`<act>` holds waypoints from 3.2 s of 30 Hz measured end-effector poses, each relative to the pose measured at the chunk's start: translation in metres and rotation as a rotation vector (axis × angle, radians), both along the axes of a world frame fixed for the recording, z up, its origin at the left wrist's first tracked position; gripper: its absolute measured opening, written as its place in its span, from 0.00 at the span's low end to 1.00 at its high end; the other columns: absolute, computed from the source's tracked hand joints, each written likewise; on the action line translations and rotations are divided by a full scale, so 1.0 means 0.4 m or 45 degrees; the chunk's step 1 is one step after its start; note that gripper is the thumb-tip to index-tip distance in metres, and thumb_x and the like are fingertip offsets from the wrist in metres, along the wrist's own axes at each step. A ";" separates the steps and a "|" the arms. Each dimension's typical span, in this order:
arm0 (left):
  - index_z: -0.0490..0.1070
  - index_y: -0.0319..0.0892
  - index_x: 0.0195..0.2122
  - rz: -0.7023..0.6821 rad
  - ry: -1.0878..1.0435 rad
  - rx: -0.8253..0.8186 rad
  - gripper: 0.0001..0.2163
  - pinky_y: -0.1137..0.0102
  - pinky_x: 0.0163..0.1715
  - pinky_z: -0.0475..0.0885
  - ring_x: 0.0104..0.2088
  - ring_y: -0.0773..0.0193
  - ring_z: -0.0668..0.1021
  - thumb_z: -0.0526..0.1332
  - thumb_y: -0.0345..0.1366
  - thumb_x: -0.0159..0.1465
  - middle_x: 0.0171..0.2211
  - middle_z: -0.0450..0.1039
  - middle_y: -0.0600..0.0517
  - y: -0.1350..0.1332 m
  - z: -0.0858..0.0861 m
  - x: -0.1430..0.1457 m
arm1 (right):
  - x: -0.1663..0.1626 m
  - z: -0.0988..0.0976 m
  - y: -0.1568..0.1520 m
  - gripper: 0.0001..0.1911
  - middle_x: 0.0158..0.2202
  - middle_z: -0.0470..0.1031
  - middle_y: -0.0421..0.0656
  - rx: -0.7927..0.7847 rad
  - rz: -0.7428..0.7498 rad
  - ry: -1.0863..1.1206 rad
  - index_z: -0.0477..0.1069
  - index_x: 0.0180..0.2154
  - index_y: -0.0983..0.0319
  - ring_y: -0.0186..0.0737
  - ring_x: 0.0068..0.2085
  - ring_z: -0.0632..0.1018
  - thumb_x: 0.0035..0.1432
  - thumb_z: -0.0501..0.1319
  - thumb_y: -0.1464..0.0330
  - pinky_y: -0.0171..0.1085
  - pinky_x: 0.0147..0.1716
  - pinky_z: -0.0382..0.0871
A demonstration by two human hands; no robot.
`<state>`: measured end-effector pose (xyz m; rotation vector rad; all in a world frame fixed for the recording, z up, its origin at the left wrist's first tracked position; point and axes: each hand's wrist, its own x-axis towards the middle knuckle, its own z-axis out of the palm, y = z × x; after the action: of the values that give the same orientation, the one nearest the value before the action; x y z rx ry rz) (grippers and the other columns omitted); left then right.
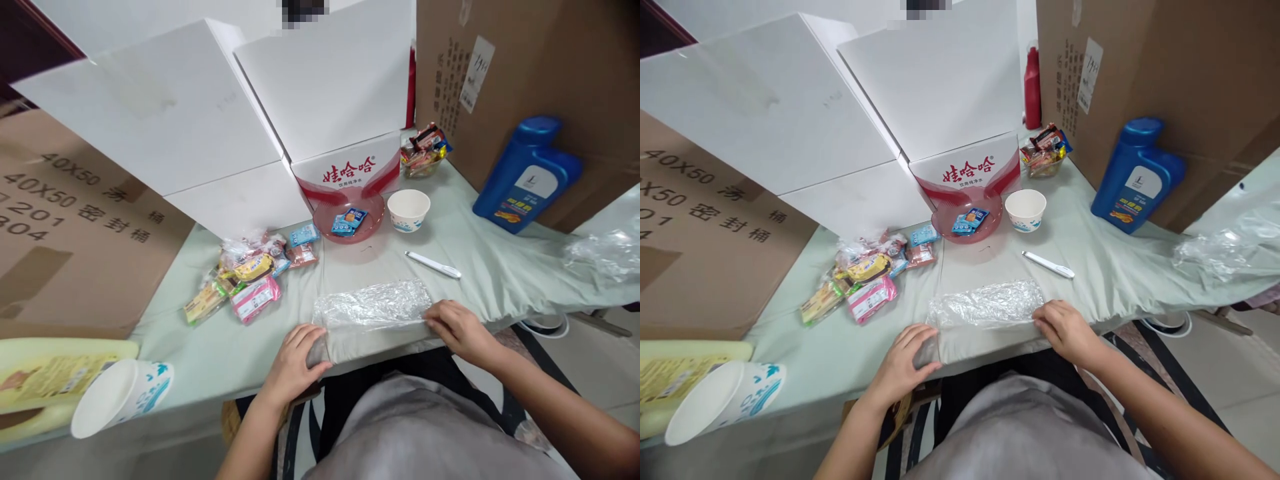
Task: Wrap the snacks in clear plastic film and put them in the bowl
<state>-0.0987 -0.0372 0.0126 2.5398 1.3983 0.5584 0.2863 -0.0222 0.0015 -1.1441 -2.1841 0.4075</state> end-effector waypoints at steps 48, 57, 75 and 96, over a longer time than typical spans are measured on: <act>0.73 0.44 0.46 -0.052 -0.042 0.053 0.17 0.56 0.48 0.66 0.47 0.54 0.71 0.54 0.24 0.60 0.44 0.72 0.45 0.114 -0.015 0.282 | -0.056 0.150 0.001 0.13 0.35 0.76 0.43 -0.085 0.521 -0.009 0.70 0.44 0.59 0.39 0.39 0.75 0.60 0.53 0.75 0.42 0.45 0.66; 0.75 0.42 0.31 -0.155 -0.329 -0.053 0.14 0.62 0.38 0.69 0.38 0.57 0.70 0.51 0.21 0.58 0.31 0.70 0.47 0.090 -0.052 0.269 | -0.220 0.117 0.295 0.05 0.34 0.77 0.45 -0.239 0.382 -0.034 0.73 0.35 0.62 0.41 0.37 0.75 0.58 0.58 0.71 0.38 0.39 0.67; 0.64 0.41 0.53 0.143 -0.529 -0.006 0.17 0.62 0.43 0.73 0.44 0.59 0.75 0.51 0.26 0.63 0.45 0.71 0.43 0.079 -0.069 0.259 | -0.257 -0.030 0.386 0.15 0.38 0.74 0.44 -0.239 0.059 0.351 0.70 0.42 0.64 0.37 0.36 0.74 0.51 0.58 0.78 0.35 0.38 0.67; 0.70 0.40 0.48 -0.056 0.039 0.258 0.13 0.59 0.48 0.74 0.50 0.55 0.74 0.53 0.26 0.64 0.50 0.70 0.41 0.125 -0.046 0.252 | -0.200 0.021 0.394 0.14 0.31 0.76 0.41 -0.157 0.509 -0.296 0.77 0.38 0.59 0.40 0.34 0.75 0.48 0.70 0.63 0.34 0.32 0.61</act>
<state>0.0020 0.0127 -0.0058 2.7397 1.3548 0.6890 0.2062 0.1354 0.0101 -0.8461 -2.6329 0.6118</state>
